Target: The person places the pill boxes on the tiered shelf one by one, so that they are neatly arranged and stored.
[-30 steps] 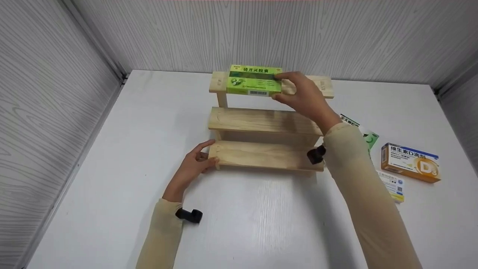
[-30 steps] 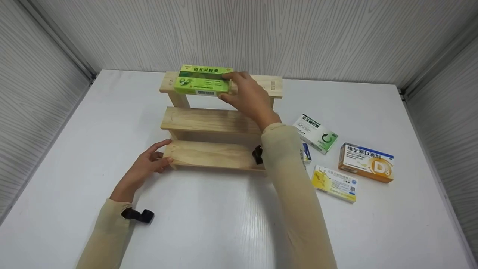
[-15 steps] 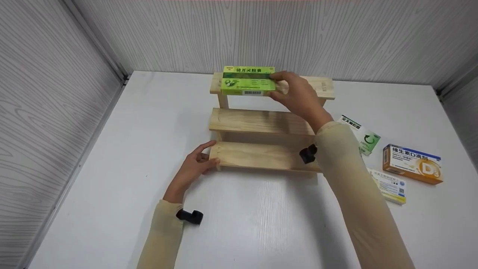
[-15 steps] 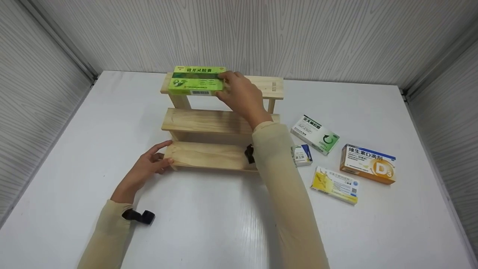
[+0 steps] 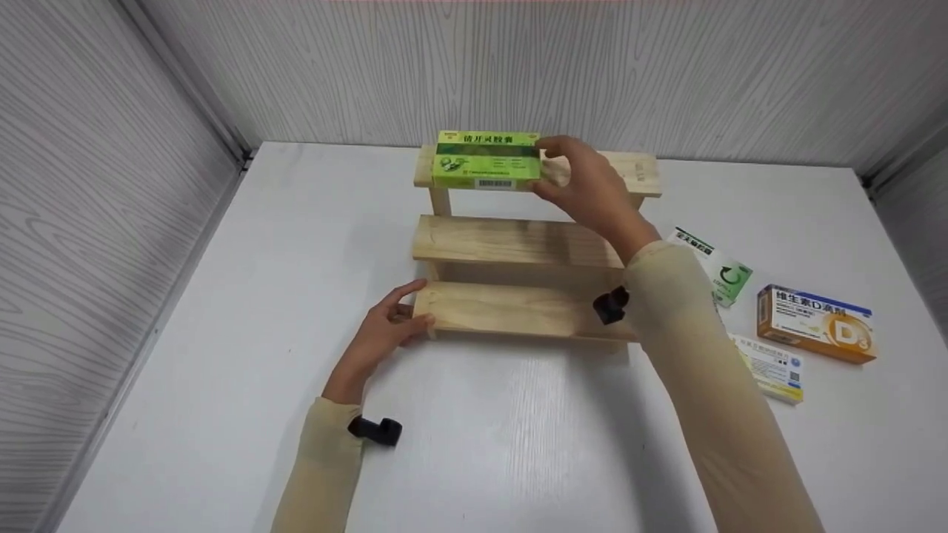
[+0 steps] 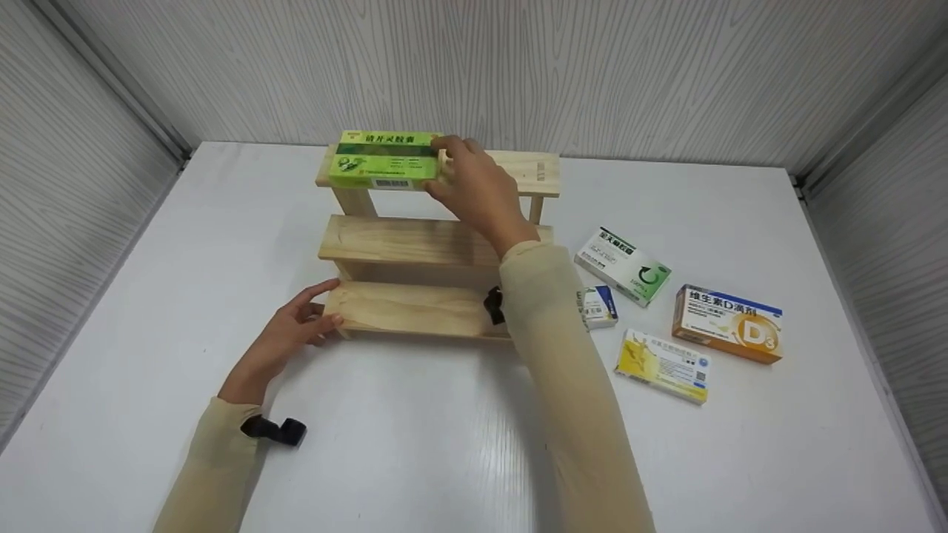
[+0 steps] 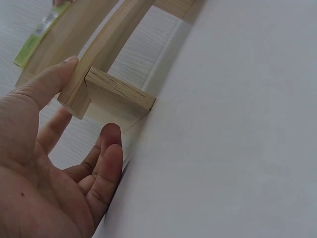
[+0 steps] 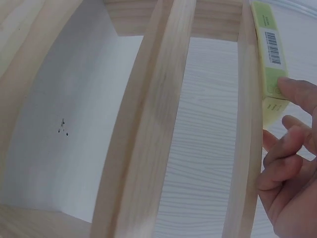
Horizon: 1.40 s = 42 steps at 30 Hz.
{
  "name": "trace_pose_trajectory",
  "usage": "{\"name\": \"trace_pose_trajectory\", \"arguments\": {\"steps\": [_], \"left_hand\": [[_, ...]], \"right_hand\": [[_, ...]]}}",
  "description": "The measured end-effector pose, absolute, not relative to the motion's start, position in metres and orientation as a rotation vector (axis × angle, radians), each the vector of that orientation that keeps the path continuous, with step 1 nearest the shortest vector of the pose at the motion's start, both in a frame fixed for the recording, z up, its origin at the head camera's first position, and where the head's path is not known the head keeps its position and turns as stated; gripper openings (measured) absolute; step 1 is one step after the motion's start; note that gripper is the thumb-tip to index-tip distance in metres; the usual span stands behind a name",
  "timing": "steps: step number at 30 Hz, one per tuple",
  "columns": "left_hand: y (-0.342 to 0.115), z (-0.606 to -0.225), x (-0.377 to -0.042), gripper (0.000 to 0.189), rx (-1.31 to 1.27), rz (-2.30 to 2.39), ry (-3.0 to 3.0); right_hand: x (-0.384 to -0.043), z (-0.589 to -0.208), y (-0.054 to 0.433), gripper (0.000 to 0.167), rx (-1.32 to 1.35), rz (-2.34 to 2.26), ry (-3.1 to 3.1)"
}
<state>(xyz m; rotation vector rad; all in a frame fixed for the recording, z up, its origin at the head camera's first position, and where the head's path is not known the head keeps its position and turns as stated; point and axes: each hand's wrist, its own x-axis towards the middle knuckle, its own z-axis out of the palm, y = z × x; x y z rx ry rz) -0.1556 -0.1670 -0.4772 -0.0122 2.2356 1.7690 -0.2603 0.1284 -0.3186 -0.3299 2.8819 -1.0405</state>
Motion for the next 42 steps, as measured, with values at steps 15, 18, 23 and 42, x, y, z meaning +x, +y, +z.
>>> {"name": "trace_pose_trajectory", "arguments": {"steps": [15,18,23,42], "left_hand": [[-0.163,-0.479,-0.156,0.061,-0.03,1.749,2.23],[-0.163,-0.479,-0.156,0.062,-0.036,1.738,2.239],[-0.164,-0.477,-0.156,0.061,-0.039,1.733,2.255],[-0.167,-0.478,-0.156,0.061,-0.046,1.728,2.261]], "right_hand": [[-0.235,-0.319,0.184,0.058,-0.44,-1.311,2.827],[-0.227,-0.322,0.2,0.059,-0.451,-1.337,2.832],[-0.21,-0.327,0.227,0.062,-0.506,-1.263,2.898],[-0.125,-0.379,0.345,0.074,-0.281,-0.975,2.908]]}}
